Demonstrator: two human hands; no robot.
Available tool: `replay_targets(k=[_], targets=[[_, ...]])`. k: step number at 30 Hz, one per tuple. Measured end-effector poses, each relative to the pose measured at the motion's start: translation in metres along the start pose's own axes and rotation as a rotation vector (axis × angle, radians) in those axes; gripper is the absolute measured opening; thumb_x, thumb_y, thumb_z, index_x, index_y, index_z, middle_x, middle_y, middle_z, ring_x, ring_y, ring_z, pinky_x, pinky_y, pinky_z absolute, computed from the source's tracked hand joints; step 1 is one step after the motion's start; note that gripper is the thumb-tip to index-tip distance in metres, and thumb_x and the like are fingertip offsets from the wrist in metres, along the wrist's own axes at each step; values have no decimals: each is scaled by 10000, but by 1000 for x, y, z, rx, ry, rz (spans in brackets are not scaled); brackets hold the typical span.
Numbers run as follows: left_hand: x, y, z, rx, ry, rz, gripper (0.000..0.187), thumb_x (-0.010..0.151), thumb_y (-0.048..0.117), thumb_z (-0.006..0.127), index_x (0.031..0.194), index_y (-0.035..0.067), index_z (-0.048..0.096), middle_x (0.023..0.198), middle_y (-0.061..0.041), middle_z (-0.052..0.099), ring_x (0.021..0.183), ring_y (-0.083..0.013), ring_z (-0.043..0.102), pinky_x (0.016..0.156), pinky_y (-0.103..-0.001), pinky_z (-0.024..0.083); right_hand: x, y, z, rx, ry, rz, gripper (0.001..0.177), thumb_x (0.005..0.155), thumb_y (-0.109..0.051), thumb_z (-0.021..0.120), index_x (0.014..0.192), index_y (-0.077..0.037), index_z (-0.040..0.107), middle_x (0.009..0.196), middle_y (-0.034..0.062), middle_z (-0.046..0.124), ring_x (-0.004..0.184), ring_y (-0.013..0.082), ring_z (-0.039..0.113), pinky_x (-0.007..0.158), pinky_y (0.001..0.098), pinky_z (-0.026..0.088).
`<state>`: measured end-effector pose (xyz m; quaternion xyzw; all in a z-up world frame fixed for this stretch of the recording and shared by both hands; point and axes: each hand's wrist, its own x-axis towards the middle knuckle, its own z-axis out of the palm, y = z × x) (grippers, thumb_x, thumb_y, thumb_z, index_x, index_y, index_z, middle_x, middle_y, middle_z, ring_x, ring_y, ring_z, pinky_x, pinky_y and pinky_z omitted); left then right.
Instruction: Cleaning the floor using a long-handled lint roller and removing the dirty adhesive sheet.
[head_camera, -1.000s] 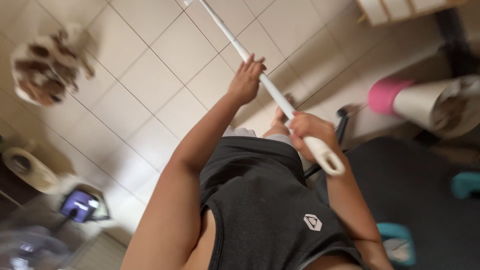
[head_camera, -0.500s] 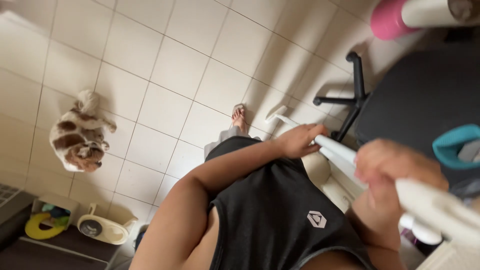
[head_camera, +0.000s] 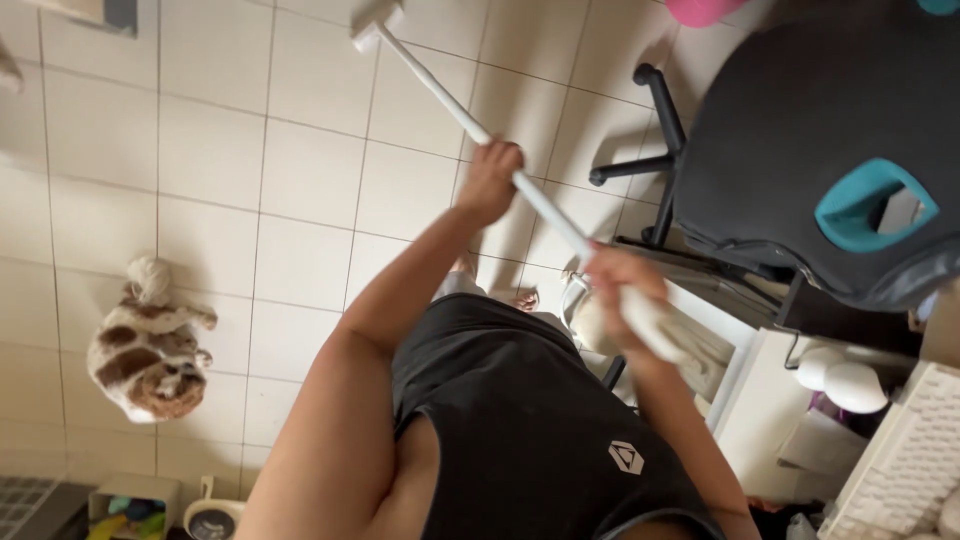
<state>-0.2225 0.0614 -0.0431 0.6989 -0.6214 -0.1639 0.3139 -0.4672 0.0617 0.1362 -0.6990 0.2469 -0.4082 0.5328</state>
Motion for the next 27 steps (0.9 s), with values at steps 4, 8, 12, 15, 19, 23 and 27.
replay_targets(k=[4,8,12,15,19,23,27], targets=[[3,29,-3,-31,-57,67,409,685,32,731,1047,100,553,1242,-170,595,1254,-467,468,1021,-531,413,11,-51,-8,-16,-27,24,157,1010,-35,609,891,-64,511,845,96,649,816,228,670,977,482,552],[-15,126,15,-405,-361,34,255,884,50,710,1072,114,549,1100,-144,610,1099,-387,597,977,-489,506,-9,-130,-62,-136,95,131,109,1000,-98,597,958,-5,637,788,61,674,588,113,600,568,258,532],[-51,200,23,-674,-673,227,267,899,173,685,1080,99,502,988,-152,608,871,-336,659,822,-429,581,-17,-172,-88,6,307,-39,139,986,-124,638,884,-30,635,734,57,663,575,147,637,582,301,569],[-75,203,30,-754,-672,277,266,882,139,702,1089,91,541,909,-147,640,862,-337,667,786,-470,558,-24,-163,-86,49,354,-17,135,967,-76,659,875,1,597,686,96,632,565,188,630,572,335,567],[-83,205,52,-791,-743,208,260,875,165,736,1042,103,548,877,-115,651,821,-288,684,734,-435,561,-17,-173,-103,-10,184,39,142,1001,-61,632,893,11,575,724,125,619,621,231,648,628,382,593],[-48,197,64,-681,-681,244,240,889,217,768,990,150,561,866,-57,652,857,-261,672,784,-397,559,-51,-156,-100,51,271,-40,166,1006,-112,622,873,-36,560,773,89,661,626,176,679,626,343,622],[12,129,94,-460,-376,246,341,786,33,813,998,103,556,960,-109,652,982,-346,637,892,-482,534,-74,-70,-88,-106,292,-50,170,995,-83,594,842,-19,559,790,74,679,694,188,689,699,355,605]])
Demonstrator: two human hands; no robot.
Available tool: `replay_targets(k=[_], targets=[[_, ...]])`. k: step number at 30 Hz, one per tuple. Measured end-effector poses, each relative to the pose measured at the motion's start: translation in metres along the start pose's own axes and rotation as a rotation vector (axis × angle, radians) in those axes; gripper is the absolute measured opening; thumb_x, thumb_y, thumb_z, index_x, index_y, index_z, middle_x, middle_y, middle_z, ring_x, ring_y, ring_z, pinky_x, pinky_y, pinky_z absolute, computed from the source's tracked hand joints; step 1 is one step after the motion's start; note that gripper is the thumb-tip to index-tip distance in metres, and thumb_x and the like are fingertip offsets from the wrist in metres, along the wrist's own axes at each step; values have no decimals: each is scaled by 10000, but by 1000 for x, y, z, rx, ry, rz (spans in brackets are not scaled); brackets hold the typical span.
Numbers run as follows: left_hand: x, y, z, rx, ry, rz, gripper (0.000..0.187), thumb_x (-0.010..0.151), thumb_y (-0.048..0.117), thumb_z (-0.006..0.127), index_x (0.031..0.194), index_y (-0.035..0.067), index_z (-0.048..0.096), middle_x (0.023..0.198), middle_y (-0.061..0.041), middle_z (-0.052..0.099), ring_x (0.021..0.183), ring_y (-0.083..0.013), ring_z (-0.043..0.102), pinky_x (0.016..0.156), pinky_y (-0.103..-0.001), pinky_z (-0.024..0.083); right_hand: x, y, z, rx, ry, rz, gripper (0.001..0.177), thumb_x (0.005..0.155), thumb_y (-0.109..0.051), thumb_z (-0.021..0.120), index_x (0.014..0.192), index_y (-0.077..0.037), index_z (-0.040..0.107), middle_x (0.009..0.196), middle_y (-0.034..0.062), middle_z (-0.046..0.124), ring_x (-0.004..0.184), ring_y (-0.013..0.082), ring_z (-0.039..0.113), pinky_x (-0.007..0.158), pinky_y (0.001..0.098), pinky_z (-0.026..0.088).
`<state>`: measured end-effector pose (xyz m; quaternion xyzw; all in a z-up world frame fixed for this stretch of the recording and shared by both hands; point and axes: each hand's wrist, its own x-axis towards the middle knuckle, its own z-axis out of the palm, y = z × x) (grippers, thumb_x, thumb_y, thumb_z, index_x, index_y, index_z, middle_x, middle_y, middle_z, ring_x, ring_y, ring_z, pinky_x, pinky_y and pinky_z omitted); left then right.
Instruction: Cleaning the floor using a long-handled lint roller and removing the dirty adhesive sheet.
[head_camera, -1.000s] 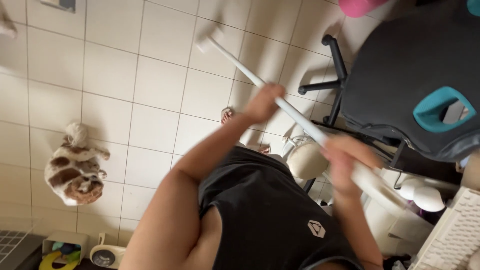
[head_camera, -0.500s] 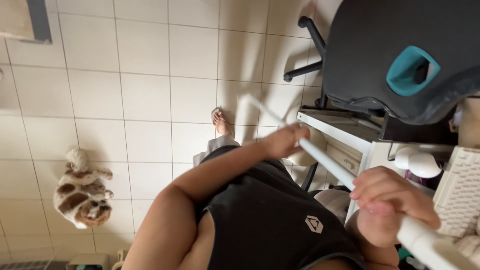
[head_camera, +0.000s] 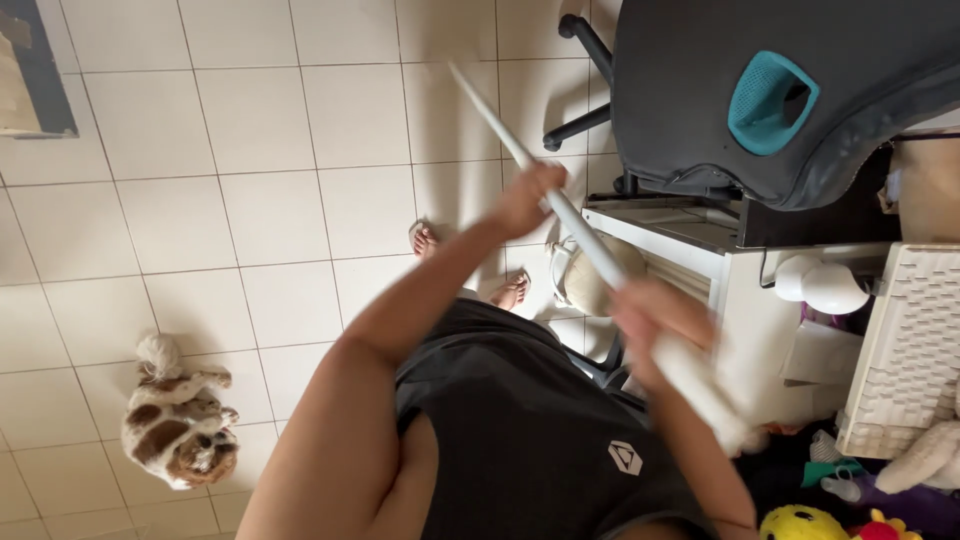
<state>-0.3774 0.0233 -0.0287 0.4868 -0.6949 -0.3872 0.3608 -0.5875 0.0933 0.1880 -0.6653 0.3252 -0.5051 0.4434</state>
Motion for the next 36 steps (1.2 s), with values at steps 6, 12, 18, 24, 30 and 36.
replay_targets(k=[6,12,18,24,30,36], targets=[[7,-7,-6,-72,-20,-152,338,821,80,781,1055,50,540,1113,-169,601,1073,-382,610,940,-478,522,34,-26,47,-147,18,34,222,977,-10,665,834,-65,504,815,78,649,780,218,692,797,384,602],[14,67,0,-141,-440,-102,251,881,190,775,1009,97,580,1081,-124,639,1140,-349,611,962,-473,506,59,-76,39,242,-113,63,344,873,-161,808,964,-10,513,796,34,577,705,164,574,700,317,527],[41,-26,28,-173,-334,267,283,798,86,768,1006,96,576,1119,-128,633,1316,-489,430,1055,-485,456,32,-11,65,-236,12,-21,189,806,-114,746,806,-67,563,735,50,544,648,155,541,587,284,414],[28,18,19,-102,-281,159,240,853,170,803,943,108,589,994,-85,654,1055,-331,591,933,-444,511,28,-21,46,59,74,-109,152,842,-103,693,823,-58,549,749,40,553,652,188,522,638,340,421],[16,61,-9,-103,-341,54,249,881,263,801,908,97,617,912,-91,671,1043,-316,606,925,-460,503,40,-58,33,148,-34,-48,131,842,-96,685,864,-34,571,780,54,571,669,192,542,664,373,468],[23,23,-2,112,-248,-99,186,894,226,779,909,112,633,1028,-71,688,1146,-292,623,1116,-521,402,21,-24,46,113,-26,-73,125,886,-113,677,845,-56,574,776,59,563,672,201,547,653,352,476]])
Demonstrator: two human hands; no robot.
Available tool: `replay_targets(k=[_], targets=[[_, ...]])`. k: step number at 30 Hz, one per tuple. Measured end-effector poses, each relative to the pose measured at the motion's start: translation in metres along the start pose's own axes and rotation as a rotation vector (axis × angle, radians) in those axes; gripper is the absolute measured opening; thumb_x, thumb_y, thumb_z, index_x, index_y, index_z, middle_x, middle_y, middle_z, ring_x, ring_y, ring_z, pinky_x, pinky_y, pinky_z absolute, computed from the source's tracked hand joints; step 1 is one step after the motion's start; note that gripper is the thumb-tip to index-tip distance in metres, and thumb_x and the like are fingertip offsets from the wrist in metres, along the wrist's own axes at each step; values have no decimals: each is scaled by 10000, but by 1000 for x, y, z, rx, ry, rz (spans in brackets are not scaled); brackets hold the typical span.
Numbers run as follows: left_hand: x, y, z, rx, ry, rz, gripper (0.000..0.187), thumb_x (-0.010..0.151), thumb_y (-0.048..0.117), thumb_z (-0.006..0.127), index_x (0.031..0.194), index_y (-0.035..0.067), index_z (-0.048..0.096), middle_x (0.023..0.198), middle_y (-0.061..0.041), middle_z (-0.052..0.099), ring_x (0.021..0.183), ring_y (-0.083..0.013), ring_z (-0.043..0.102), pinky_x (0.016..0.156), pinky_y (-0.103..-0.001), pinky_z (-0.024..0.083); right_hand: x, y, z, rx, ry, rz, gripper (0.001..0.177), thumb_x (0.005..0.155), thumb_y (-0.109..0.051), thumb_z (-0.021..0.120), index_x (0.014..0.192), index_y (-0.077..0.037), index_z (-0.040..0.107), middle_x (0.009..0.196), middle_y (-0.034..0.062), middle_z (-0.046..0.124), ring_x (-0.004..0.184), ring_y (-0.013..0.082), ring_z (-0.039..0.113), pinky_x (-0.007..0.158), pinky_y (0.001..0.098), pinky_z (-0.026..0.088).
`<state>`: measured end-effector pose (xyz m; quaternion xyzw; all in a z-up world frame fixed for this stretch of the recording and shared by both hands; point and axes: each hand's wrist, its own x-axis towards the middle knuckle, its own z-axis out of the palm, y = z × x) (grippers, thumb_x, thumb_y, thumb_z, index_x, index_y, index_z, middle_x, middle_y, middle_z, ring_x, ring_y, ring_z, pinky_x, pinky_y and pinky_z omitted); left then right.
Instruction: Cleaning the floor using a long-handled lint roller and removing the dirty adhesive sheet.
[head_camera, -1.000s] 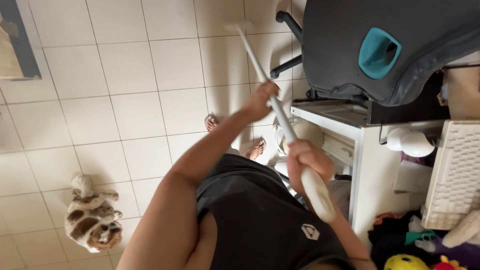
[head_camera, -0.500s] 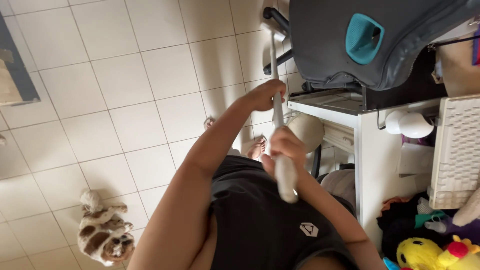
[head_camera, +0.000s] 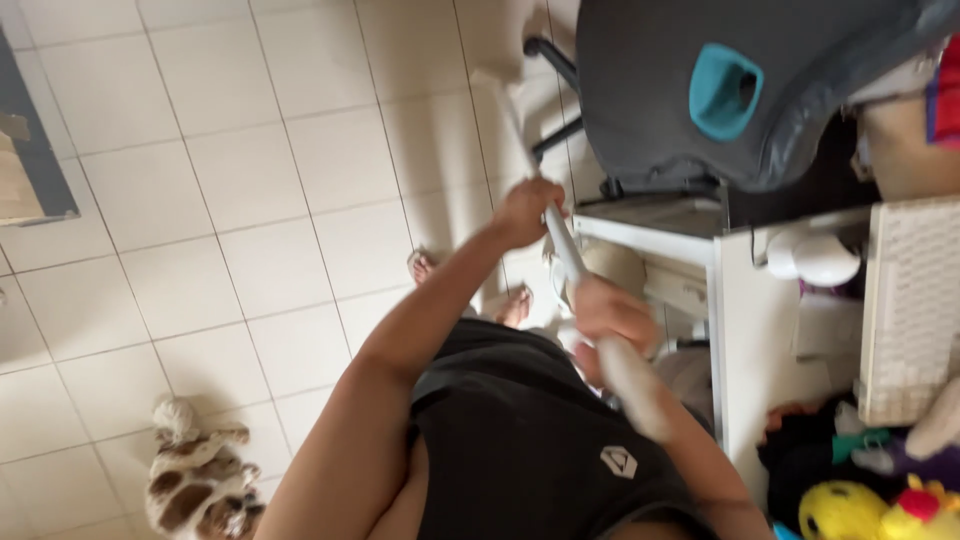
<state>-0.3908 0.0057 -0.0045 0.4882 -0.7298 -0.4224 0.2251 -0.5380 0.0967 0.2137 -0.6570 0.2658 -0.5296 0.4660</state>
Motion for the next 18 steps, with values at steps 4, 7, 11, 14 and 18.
replay_targets(k=[4,7,11,14,18], targets=[[-64,33,-23,25,87,46,348,720,127,772,1034,93,625,1125,-132,645,1194,-373,534,1062,-531,392,5,-24,-20,144,57,-5,134,949,-140,636,829,-81,649,724,19,625,633,137,591,589,283,486],[-99,35,-56,-6,91,29,326,812,135,784,1076,80,601,1105,-140,624,1158,-369,541,1072,-538,396,60,-49,4,100,-165,-47,146,900,-192,618,804,-85,591,709,21,593,611,167,588,580,341,486],[-103,-29,-56,-12,171,-88,252,885,141,778,1061,140,598,1088,-55,648,1107,-274,635,1100,-459,481,68,-10,39,78,-282,-168,103,813,-125,654,780,-78,568,683,46,582,589,202,605,526,349,507],[-79,-81,-90,1,333,-209,319,872,126,777,1129,130,588,1201,-75,628,1137,-309,631,1041,-441,512,97,44,77,32,-289,-269,133,826,-3,635,859,-10,506,748,80,594,657,256,669,593,374,564],[-48,-119,-141,171,432,-114,740,774,49,836,1402,-23,452,1403,-277,446,1316,-581,382,1054,-586,387,76,179,92,232,-351,142,170,888,109,684,986,-2,600,946,128,662,745,244,663,939,452,534]])
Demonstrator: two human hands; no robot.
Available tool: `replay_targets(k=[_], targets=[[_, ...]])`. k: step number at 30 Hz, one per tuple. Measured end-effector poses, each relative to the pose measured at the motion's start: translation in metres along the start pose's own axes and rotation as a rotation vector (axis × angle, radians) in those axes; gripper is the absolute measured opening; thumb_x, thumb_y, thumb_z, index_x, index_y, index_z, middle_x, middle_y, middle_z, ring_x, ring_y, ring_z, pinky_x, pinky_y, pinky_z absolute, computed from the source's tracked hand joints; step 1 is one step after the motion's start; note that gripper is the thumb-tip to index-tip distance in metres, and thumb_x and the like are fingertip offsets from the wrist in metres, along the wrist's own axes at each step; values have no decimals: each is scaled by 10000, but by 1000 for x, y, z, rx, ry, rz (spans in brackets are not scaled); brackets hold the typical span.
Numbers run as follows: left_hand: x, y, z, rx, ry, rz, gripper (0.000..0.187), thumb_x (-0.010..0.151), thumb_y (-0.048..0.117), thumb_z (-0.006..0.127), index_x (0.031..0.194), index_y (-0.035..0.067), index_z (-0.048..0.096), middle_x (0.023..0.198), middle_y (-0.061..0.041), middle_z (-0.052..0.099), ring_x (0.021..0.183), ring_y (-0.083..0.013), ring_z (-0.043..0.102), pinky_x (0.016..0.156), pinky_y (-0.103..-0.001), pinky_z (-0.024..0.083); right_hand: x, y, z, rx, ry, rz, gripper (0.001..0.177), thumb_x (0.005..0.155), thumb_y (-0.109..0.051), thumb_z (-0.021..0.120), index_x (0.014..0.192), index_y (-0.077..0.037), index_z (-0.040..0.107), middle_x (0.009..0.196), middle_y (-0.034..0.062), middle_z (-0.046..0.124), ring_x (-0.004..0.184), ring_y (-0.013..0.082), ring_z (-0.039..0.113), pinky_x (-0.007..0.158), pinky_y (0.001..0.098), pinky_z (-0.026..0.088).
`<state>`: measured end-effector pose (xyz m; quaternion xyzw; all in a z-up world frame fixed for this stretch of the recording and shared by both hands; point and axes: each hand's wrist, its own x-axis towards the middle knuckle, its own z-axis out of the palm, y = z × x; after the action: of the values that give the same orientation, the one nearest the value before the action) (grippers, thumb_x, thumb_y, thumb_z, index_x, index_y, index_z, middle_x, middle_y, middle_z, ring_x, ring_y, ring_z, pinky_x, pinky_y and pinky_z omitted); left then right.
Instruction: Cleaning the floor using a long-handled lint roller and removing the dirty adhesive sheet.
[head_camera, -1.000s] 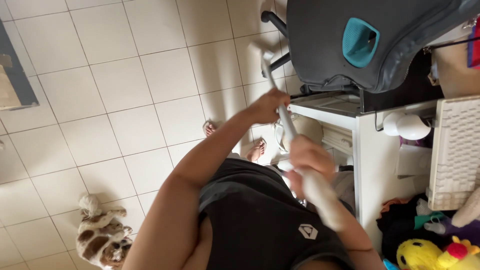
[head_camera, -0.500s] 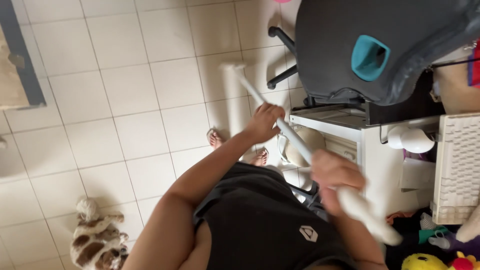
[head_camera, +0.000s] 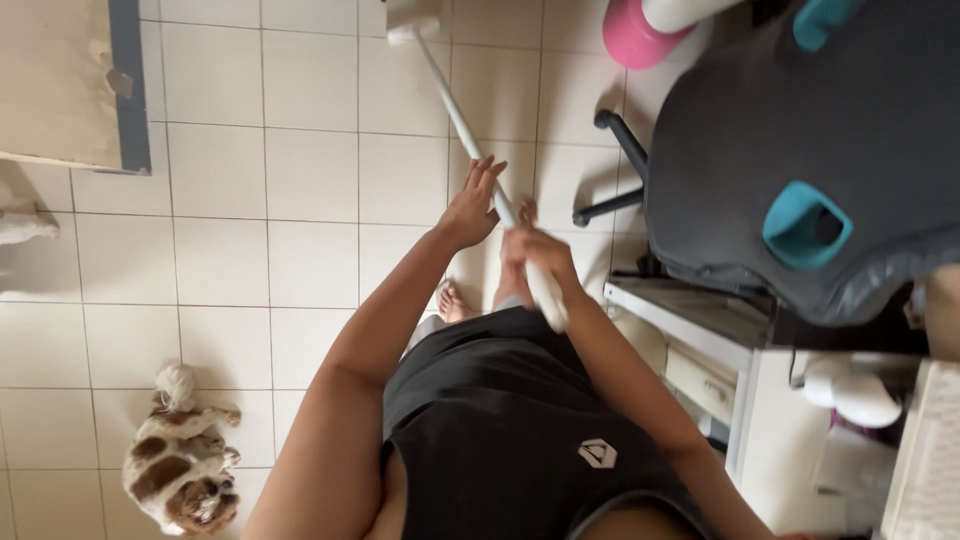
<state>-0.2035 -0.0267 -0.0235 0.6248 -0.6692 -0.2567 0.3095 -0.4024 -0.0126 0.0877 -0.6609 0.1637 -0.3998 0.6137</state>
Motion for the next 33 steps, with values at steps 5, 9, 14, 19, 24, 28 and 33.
replay_targets(k=[5,9,14,19,24,28,33], targets=[[57,34,-4,-176,-26,-86,634,812,77,780,1366,82,471,1448,-229,413,1396,-458,394,1122,-517,420,93,-57,-42,-319,56,-202,135,857,53,683,940,-1,591,842,112,634,716,247,641,671,332,533],[103,132,-26,-263,-221,26,448,859,56,757,1232,136,522,1368,-122,554,1442,-385,409,1104,-500,402,127,-151,-94,-456,165,-130,151,880,-98,650,770,-17,587,704,93,594,618,221,600,609,324,468],[205,83,13,-286,-319,273,449,885,32,723,1262,100,490,1343,-92,564,1498,-337,418,1336,-552,172,173,-122,-148,-453,291,-154,213,941,-142,642,786,-27,551,731,78,602,651,204,616,626,319,524],[295,15,46,-260,-281,43,572,868,88,696,1390,111,463,1624,-207,305,1535,-404,242,1248,-441,297,208,-9,-189,-571,382,-116,133,916,-88,638,823,7,622,770,110,643,625,224,619,603,315,497],[322,-7,54,62,-537,-255,939,861,248,767,1607,164,202,1675,-156,149,1511,-378,228,1199,-472,305,223,69,-210,-590,251,-160,166,851,82,662,888,-25,541,940,136,675,894,316,693,926,486,544],[323,38,19,-22,-373,-146,916,742,146,801,1533,134,339,1604,-197,275,1461,-414,288,1141,-490,323,242,40,-227,-563,191,-100,170,835,75,686,841,-10,539,802,100,597,709,255,617,925,488,575],[313,93,-3,-525,-48,441,554,778,100,763,1280,127,530,1305,-134,598,1273,-372,557,1127,-474,437,254,-97,-213,-477,244,39,116,843,1,673,777,-9,578,689,91,542,617,212,553,673,333,534]])
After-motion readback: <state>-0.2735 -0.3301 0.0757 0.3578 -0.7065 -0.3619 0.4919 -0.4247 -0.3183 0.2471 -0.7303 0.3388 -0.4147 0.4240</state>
